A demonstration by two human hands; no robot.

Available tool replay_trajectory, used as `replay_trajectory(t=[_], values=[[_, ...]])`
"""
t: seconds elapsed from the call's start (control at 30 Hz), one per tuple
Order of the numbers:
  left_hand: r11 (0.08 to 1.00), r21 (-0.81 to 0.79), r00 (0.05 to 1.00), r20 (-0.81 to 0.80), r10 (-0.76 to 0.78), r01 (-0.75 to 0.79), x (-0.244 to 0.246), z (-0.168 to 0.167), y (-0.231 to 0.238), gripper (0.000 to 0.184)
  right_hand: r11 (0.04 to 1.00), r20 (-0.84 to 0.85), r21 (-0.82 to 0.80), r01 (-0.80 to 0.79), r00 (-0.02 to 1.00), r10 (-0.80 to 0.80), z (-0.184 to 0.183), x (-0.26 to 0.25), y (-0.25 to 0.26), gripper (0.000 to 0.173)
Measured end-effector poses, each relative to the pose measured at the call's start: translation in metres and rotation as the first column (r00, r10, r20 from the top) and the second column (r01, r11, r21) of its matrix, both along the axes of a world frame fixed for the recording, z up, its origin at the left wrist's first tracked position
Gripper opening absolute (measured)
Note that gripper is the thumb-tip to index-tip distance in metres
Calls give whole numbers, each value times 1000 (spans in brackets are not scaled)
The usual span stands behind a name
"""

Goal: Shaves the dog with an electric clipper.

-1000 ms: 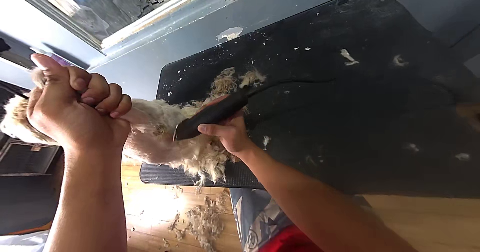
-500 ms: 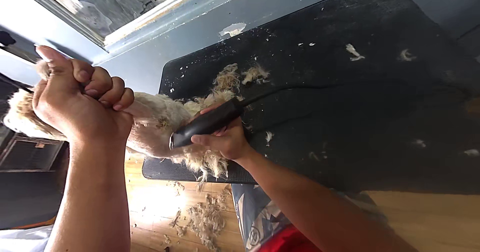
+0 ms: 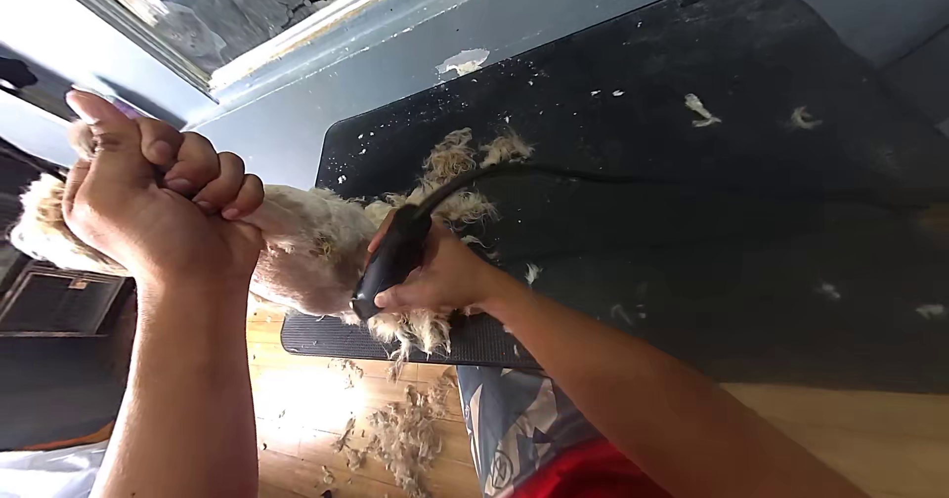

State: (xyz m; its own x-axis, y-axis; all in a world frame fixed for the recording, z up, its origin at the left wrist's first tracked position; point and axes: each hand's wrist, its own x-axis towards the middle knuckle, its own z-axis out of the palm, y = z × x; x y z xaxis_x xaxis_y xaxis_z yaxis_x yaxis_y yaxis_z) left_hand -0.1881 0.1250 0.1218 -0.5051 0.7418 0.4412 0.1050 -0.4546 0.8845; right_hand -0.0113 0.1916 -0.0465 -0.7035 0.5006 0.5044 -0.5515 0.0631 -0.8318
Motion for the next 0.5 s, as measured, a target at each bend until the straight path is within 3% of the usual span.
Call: replay_trajectory(t=[0.07,0.27,0.37,0.5], values=[[1000,2,1000,-13,8,-8,1,2,0,51,999,-51,-40,-22,998,20,5,7,17,57],[1000,7,1000,-19,-13,13,-2,6,1,51,977,-460,-95,191,862,-213,1,-6,30,51],[1000,18,1000,0,-16,16,-3,4,1,50,962,-416,-28,272,872,-259,-6,-14,23,49],[999,15,1000,5,29,-29,7,0,4,49,900,-279,257,352,919,-280,-7,-14,26,41]])
